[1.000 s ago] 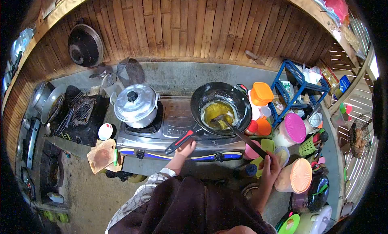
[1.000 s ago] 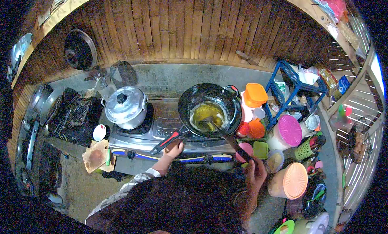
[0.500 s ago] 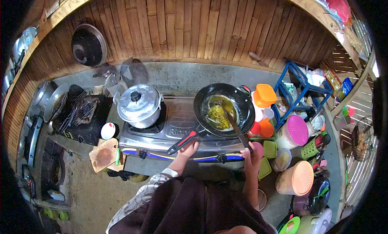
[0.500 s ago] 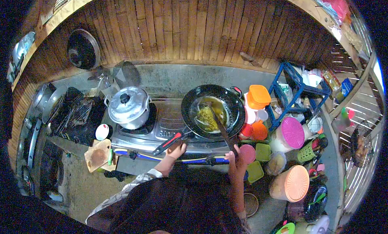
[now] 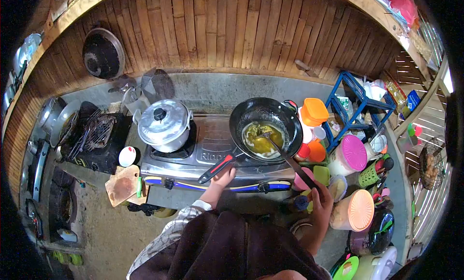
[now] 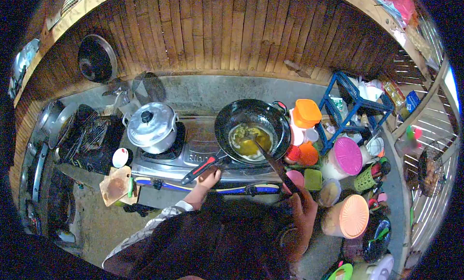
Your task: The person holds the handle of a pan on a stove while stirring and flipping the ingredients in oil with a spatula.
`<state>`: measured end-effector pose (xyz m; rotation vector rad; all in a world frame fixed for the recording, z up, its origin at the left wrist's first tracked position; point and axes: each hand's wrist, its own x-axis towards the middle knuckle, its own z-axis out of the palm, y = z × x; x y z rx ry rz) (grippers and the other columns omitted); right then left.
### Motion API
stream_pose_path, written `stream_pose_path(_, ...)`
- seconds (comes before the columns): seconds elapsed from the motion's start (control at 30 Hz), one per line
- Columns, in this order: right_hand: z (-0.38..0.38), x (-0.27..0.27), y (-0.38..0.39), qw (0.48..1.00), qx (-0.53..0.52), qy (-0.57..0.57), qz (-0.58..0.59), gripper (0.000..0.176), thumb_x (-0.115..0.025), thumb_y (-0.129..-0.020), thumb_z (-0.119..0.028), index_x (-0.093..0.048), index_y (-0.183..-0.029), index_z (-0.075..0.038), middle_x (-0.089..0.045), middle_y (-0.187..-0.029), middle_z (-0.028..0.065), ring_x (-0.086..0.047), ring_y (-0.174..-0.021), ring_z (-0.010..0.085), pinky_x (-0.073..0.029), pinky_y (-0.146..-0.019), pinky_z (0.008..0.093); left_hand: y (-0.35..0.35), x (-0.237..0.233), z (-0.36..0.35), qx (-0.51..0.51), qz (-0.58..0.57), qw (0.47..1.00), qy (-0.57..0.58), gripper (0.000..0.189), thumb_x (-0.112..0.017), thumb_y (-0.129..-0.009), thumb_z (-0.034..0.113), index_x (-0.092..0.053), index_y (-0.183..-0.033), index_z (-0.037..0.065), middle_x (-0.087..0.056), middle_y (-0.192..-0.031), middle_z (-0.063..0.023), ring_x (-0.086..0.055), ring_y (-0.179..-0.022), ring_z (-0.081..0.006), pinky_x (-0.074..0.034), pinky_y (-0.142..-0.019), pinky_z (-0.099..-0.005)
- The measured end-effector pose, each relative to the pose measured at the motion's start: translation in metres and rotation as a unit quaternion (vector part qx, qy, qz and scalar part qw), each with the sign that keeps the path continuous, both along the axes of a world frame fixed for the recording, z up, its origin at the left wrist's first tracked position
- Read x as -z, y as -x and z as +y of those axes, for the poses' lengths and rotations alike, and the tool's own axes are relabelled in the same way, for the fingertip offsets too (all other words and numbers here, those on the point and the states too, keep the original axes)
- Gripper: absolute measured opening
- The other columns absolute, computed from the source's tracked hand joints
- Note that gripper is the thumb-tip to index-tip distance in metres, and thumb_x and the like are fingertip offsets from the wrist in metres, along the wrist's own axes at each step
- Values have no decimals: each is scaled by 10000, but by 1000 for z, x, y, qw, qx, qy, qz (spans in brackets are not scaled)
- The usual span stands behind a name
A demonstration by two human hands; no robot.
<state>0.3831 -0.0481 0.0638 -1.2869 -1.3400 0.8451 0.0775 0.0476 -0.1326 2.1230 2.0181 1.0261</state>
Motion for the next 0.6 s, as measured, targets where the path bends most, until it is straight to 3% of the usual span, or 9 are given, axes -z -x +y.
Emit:
stream_pose_path(0.37, -33, -7, -33, 995, 28, 21, -90, 260, -568, -825, -102, -558, -1036, 50, -546, -680, 30, -494, -538, 67, -391, -482, 198, 0, 10, 3, 6, -3, 1000, -24, 274, -476, -740, 276, -606, -825, 51, -593, -799, -167, -577, -774, -329, -461, -714, -425)
stream_pose_path(0.43, -39, -21, -33, 994, 28, 34, -101, 238, -577, -812, -114, -582, -1000, 33, -590, -682, 66, -538, -575, 109, -440, -548, 237, 0, 6, 2, 16, -14, 1000, -16, 281, -476, -742, 277, -611, -861, 61, -599, -842, -163, -579, -791, -321, -461, -728, -420)
stream_pose_path(0.6, -46, -27, -35, 994, 34, 9, -102, 244, -574, -815, -109, -578, -1006, 43, -569, -656, 43, -524, -547, 89, -418, -505, 213, 0, 3, 1, 7, 4, 1000, 0, 291, -480, -743, 279, -610, -913, 83, -600, -887, -156, -579, -810, -313, -462, -730, -418)
